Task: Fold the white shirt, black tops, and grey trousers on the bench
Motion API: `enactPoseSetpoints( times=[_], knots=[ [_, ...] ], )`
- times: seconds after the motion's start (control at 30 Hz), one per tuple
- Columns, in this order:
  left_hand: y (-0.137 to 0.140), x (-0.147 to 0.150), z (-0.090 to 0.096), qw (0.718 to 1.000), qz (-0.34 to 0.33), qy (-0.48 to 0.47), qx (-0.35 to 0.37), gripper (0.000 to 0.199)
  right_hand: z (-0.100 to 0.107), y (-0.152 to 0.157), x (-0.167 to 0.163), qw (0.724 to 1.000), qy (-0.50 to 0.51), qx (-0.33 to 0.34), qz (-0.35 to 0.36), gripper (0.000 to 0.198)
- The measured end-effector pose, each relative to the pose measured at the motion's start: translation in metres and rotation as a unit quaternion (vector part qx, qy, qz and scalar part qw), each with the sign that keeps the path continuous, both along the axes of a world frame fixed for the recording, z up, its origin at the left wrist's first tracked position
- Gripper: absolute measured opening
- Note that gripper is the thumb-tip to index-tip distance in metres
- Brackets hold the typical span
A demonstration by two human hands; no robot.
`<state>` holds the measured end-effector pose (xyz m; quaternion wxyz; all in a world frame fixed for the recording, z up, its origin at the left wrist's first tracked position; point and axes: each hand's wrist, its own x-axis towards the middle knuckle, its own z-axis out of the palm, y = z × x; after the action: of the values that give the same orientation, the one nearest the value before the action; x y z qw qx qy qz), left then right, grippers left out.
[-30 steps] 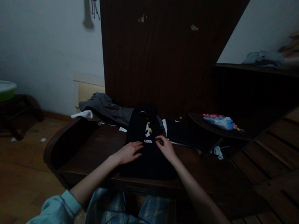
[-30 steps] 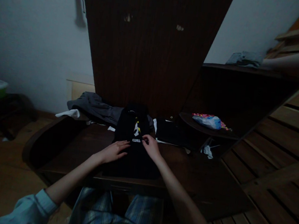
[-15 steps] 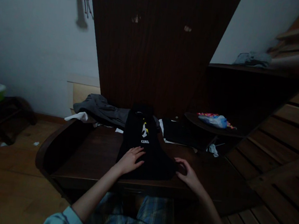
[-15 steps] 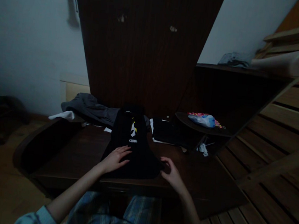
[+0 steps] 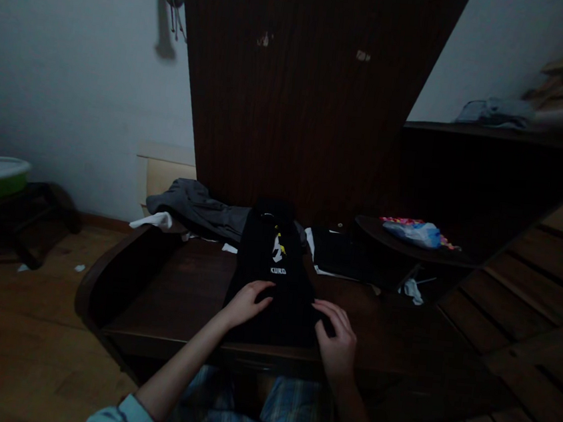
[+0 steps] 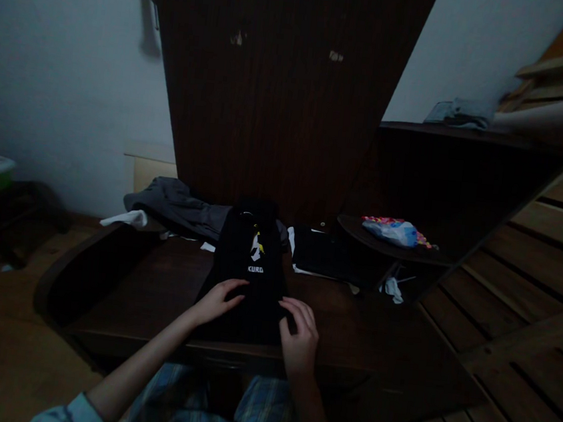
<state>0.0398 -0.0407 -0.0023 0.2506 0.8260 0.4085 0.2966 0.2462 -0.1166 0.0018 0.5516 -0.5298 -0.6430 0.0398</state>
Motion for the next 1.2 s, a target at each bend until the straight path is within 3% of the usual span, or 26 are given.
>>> enactPoseSetpoints(
  times=[0.2,0.4,0.6,0.73,0.8,0.93,1.1,1.2],
  knots=[
    [-0.005,0.000,0.009,0.994,-0.008,-0.093,-0.064,0.034,-0.012,-0.007,-0.033,0.987,-0.116,0.006,0.108,0.029],
    [-0.008,-0.001,0.010,0.997,-0.037,-0.040,-0.046,0.034,-0.015,-0.008,-0.031,0.985,-0.110,0.076,0.111,0.029],
    [0.007,0.011,0.025,0.989,-0.002,0.005,-0.147,0.043,-0.010,-0.007,-0.033,0.956,-0.163,0.060,0.237,0.033],
    [0.020,0.034,0.035,0.980,0.060,0.129,-0.140,0.043,-0.013,-0.007,-0.035,0.969,-0.167,0.021,0.182,0.033],
    [0.025,0.043,0.032,0.976,0.106,0.132,-0.136,0.032,-0.015,-0.007,-0.035,0.977,-0.161,-0.002,0.139,0.027],
    [0.033,0.045,0.021,0.977,0.128,0.065,-0.157,0.011,-0.018,-0.007,-0.033,0.982,-0.146,-0.016,0.118,0.020],
    [0.037,0.031,0.008,0.978,0.137,-0.004,-0.157,0.011,-0.024,-0.005,-0.017,0.979,-0.158,-0.019,0.126,0.025],
    [0.034,0.027,-0.001,0.971,0.151,-0.100,-0.156,0.011,-0.029,-0.005,-0.006,0.976,-0.172,-0.026,0.135,0.022]
  ],
)
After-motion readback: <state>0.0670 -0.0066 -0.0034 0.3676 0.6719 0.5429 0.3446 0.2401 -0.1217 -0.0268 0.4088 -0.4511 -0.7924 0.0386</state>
